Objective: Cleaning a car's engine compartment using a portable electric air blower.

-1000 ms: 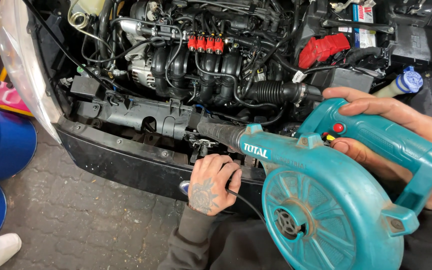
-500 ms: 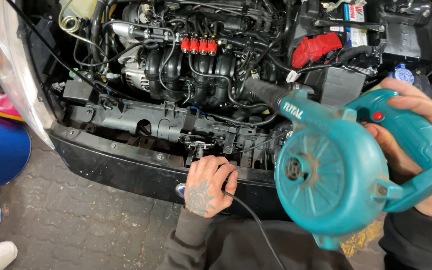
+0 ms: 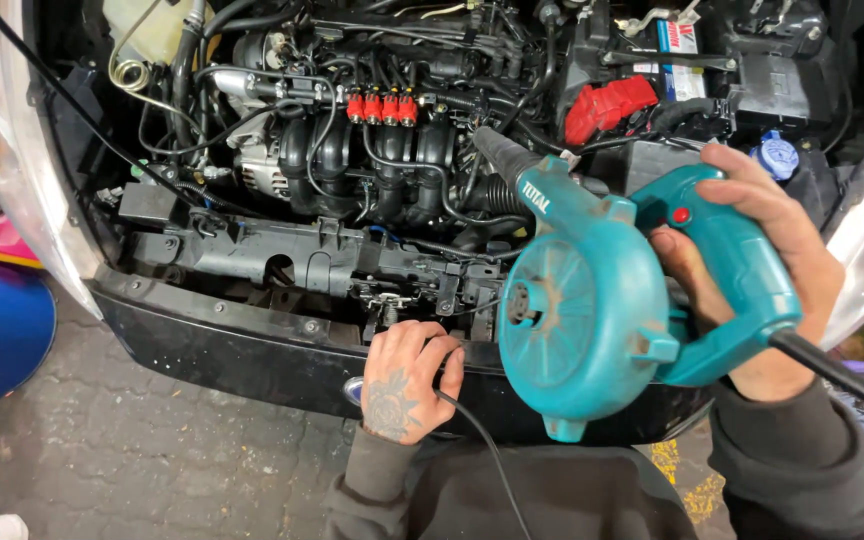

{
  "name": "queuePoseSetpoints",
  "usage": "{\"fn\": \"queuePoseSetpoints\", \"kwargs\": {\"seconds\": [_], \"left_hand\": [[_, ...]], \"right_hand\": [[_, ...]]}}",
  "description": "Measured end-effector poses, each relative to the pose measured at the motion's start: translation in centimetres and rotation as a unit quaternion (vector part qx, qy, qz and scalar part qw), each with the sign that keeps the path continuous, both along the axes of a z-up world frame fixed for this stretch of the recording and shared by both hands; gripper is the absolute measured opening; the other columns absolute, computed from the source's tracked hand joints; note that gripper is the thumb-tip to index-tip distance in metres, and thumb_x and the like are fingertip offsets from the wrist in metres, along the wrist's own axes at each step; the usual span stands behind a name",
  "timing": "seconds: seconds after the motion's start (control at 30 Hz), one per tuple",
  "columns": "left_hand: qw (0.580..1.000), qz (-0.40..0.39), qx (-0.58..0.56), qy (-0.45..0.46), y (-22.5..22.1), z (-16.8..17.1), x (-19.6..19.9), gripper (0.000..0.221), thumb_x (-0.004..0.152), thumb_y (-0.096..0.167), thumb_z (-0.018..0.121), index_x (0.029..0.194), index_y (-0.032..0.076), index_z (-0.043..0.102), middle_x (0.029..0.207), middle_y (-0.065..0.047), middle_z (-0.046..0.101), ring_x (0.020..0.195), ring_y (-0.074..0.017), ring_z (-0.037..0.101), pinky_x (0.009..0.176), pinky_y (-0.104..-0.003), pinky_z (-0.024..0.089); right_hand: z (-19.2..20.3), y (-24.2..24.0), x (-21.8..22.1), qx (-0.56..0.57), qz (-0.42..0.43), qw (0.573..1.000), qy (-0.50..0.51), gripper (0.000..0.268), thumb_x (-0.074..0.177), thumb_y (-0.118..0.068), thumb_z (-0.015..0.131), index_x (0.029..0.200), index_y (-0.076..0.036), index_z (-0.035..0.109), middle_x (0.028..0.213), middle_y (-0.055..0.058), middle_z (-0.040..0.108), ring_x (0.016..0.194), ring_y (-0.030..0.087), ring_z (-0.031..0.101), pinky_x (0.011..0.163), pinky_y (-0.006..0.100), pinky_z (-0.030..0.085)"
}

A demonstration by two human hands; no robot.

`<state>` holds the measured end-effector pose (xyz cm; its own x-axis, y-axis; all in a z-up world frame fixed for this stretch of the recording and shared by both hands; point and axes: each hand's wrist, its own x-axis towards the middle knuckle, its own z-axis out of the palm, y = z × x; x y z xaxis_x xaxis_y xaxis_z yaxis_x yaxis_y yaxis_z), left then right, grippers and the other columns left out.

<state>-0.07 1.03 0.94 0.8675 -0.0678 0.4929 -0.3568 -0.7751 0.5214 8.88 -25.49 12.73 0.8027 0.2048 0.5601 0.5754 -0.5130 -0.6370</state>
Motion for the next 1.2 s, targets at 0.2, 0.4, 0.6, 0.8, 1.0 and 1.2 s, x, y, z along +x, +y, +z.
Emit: {"fn": "queuePoseSetpoints", "kwargs": {"seconds": [0.2, 0.4, 0.6, 0.8, 1.0, 1.2], "left_hand": [[1.000, -0.001, 0.004, 0.003, 0.1, -0.2, -0.1, 0.010, 0.087, 0.016, 0.070, 0.096, 0.012, 0.069, 0.103, -0.001, 0.065, 0.095, -0.0232, 0.060, 0.084, -0.037, 0.045], [1.000, -0.007, 0.003, 0.001, 0.2, -0.1, 0.0, 0.010, 0.086, 0.015, 0.070, 0.096, 0.012, 0.069, 0.103, -0.002, 0.065, 0.095, -0.0235, 0.060, 0.084, -0.037, 0.045], [1.000, -0.004, 0.010, 0.005, 0.1, -0.2, -0.1, 0.010, 0.087, 0.017, 0.070, 0.096, 0.012, 0.069, 0.103, -0.001, 0.064, 0.097, -0.0229, 0.060, 0.085, -0.037, 0.045], [1.000, -0.004, 0.006, 0.007, 0.2, -0.4, -0.1, 0.010, 0.086, 0.016, 0.070, 0.096, 0.012, 0.070, 0.103, -0.001, 0.064, 0.097, -0.0229, 0.060, 0.085, -0.037, 0.045], [1.000, -0.003, 0.008, 0.004, 0.1, -0.3, -0.1, 0.011, 0.085, 0.015, 0.071, 0.095, 0.012, 0.069, 0.104, 0.000, 0.065, 0.096, -0.0225, 0.061, 0.084, -0.036, 0.045], [1.000, -0.003, 0.007, 0.008, 0.1, -0.4, -0.2, 0.011, 0.085, 0.015, 0.070, 0.095, 0.012, 0.069, 0.104, 0.000, 0.065, 0.095, -0.0225, 0.060, 0.084, -0.037, 0.045]], "right_hand": [[0.5, 1.1, -0.2, 0.005, 0.000, 1.000, 0.023, 0.047, 0.087, 0.017, 0.078, 0.127, 0.013, 0.053, 0.153, 0.037, 0.052, 0.140, 0.045, 0.056, 0.123, 0.051, 0.047], [0.7, 0.9, -0.3, 0.006, 0.000, 1.000, 0.030, 0.048, 0.087, 0.019, 0.077, 0.127, 0.012, 0.052, 0.153, 0.036, 0.051, 0.140, 0.045, 0.055, 0.122, 0.051, 0.047], [1.0, 0.9, -0.6, 0.008, -0.005, 0.999, 0.042, 0.046, 0.088, 0.019, 0.075, 0.127, 0.013, 0.052, 0.154, 0.036, 0.050, 0.143, 0.046, 0.053, 0.122, 0.051, 0.047], [0.5, 0.0, -0.8, -0.016, -0.020, 1.000, -0.001, 0.048, 0.089, 0.019, 0.078, 0.129, 0.015, 0.052, 0.152, 0.038, 0.052, 0.142, 0.049, 0.054, 0.125, 0.055, 0.046], [0.1, -0.5, -0.8, 0.001, -0.029, 1.000, -0.012, 0.047, 0.091, 0.016, 0.079, 0.129, 0.014, 0.052, 0.152, 0.038, 0.053, 0.143, 0.049, 0.054, 0.127, 0.055, 0.045], [0.1, -0.3, -0.7, 0.002, -0.016, 1.000, -0.007, 0.046, 0.091, 0.014, 0.078, 0.129, 0.013, 0.051, 0.152, 0.038, 0.051, 0.142, 0.049, 0.054, 0.126, 0.055, 0.045]]}}
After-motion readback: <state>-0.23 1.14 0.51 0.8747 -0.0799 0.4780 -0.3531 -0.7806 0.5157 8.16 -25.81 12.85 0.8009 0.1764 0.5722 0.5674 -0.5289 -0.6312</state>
